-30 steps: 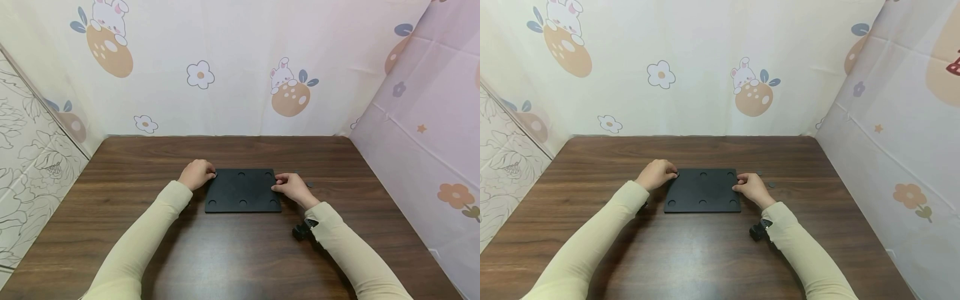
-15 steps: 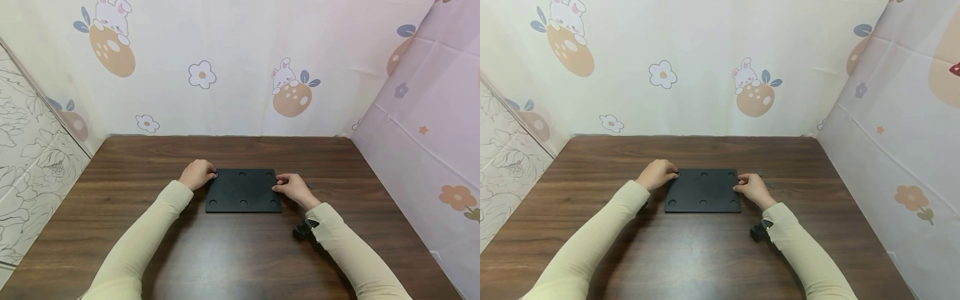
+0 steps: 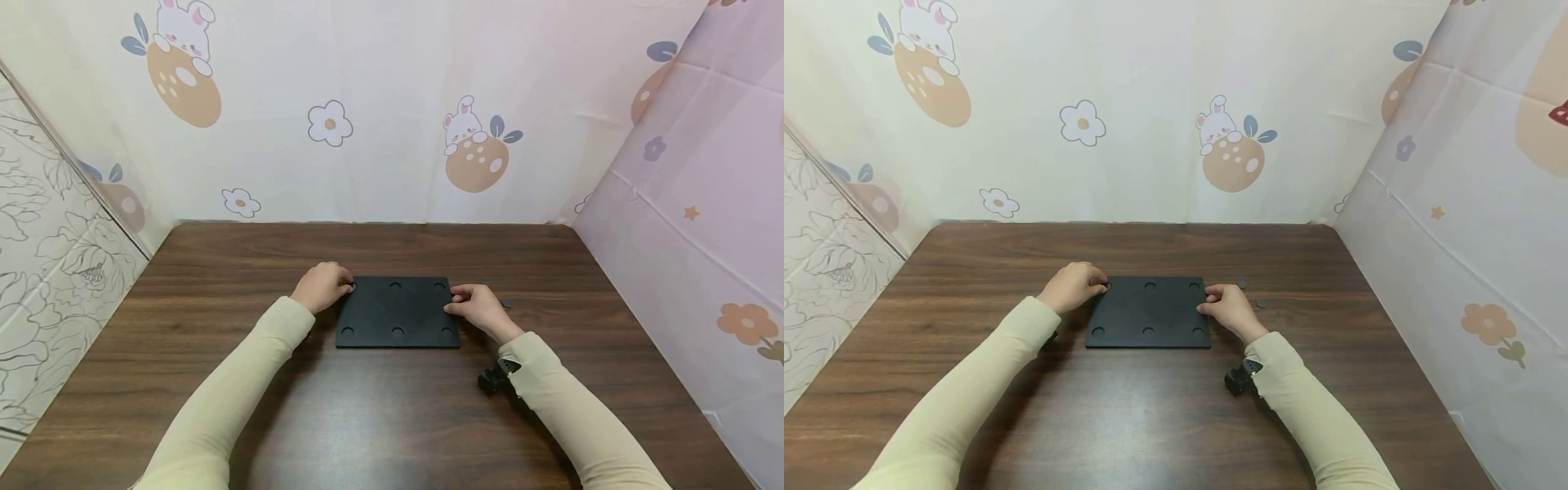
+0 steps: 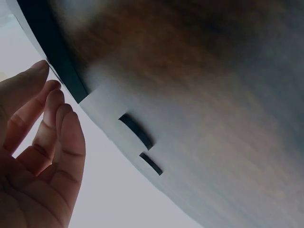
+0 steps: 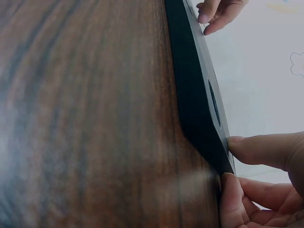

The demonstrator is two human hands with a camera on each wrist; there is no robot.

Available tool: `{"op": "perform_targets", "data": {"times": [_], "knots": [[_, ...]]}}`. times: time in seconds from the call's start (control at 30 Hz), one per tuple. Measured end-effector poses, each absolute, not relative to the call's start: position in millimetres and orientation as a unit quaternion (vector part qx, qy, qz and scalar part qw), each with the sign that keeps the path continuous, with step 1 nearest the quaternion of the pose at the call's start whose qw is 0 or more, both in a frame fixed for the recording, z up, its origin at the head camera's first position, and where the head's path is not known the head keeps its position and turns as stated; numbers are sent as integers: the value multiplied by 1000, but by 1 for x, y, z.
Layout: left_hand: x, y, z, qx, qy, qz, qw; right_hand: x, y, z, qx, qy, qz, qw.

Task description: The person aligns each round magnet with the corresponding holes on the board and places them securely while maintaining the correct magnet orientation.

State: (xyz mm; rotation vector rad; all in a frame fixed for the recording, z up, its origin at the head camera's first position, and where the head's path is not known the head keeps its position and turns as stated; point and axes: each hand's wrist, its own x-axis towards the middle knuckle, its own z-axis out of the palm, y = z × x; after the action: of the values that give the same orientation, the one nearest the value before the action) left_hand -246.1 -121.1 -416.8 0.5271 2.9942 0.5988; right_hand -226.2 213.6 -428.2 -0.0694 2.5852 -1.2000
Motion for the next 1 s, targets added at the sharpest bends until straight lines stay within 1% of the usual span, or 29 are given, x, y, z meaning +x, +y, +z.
{"op": "perform_targets", "data": {"times": [0.5, 0.8, 1.0], "knots": [[-238, -134, -409, 166, 961, 220, -26, -226, 213, -426, -22, 900, -411, 145], [-235, -146, -409, 140, 962, 229, -39, -226, 213, -426, -23, 900, -411, 145], [-234, -154, -410, 130, 962, 235, -36, -226, 213, -427, -25, 900, -411, 146]]}}
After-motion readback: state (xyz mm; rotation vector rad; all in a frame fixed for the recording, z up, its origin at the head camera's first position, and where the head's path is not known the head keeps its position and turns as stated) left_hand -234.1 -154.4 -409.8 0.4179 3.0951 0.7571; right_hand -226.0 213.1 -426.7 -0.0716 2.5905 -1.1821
